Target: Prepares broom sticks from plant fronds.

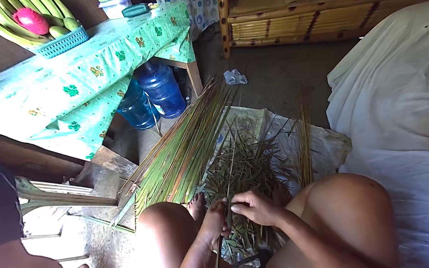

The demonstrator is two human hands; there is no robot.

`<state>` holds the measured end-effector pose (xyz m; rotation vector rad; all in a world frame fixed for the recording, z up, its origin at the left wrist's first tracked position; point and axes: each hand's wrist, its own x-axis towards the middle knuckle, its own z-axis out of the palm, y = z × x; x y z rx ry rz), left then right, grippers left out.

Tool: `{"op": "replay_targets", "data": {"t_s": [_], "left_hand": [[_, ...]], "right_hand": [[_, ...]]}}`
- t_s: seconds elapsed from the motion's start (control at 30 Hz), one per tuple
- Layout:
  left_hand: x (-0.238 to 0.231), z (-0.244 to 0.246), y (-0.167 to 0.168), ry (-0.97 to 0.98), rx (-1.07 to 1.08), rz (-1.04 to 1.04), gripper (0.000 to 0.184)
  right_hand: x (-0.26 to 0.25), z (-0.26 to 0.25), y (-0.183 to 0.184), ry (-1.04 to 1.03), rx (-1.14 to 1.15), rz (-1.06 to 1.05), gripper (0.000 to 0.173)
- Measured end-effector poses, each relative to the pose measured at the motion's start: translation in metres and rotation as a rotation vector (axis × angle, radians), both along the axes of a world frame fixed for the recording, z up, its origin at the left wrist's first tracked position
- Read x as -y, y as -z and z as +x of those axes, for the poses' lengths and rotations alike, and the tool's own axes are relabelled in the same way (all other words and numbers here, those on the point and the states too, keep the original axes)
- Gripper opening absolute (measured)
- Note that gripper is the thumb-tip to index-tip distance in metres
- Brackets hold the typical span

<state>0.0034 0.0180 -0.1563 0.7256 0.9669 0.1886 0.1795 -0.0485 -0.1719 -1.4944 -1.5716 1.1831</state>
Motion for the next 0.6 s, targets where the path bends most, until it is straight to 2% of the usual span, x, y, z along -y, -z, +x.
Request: {"op": "replay_targets", "data": {"t_s": [0.1, 0.2, 0.37, 0.5, 0.6], "left_hand": [[0.0, -0.001, 0.001, 0.042, 0.032, -0.013, 0.035], [-0.001, 0.0, 0.004, 0.033, 0.059, -0.036, 0.037], [-0.003, -0.003, 0.004, 0.037, 0.092, -0.102, 0.036], [0.003, -0.008, 0.007, 0.094, 0.143, -0.155, 0.038], [0.001, -0.008, 0.006, 0.105, 0.166, -0.18, 0.039]], "right_hand": [[-0.007, 0.011, 0.004, 0.088, 0.157, -0.049, 0.031], [-0.012, 0.017, 0.007, 0.13, 0.203, -0.077, 0.032], [-0.014, 0.016, 0.012, 0.254, 0.283, 0.016, 0.034], [-0.024, 0.041, 0.017, 0.479, 0.137, -0.033, 0.032], [-0.026, 0.041, 0.01, 0.571, -0.198, -0.085, 0.027]]}}
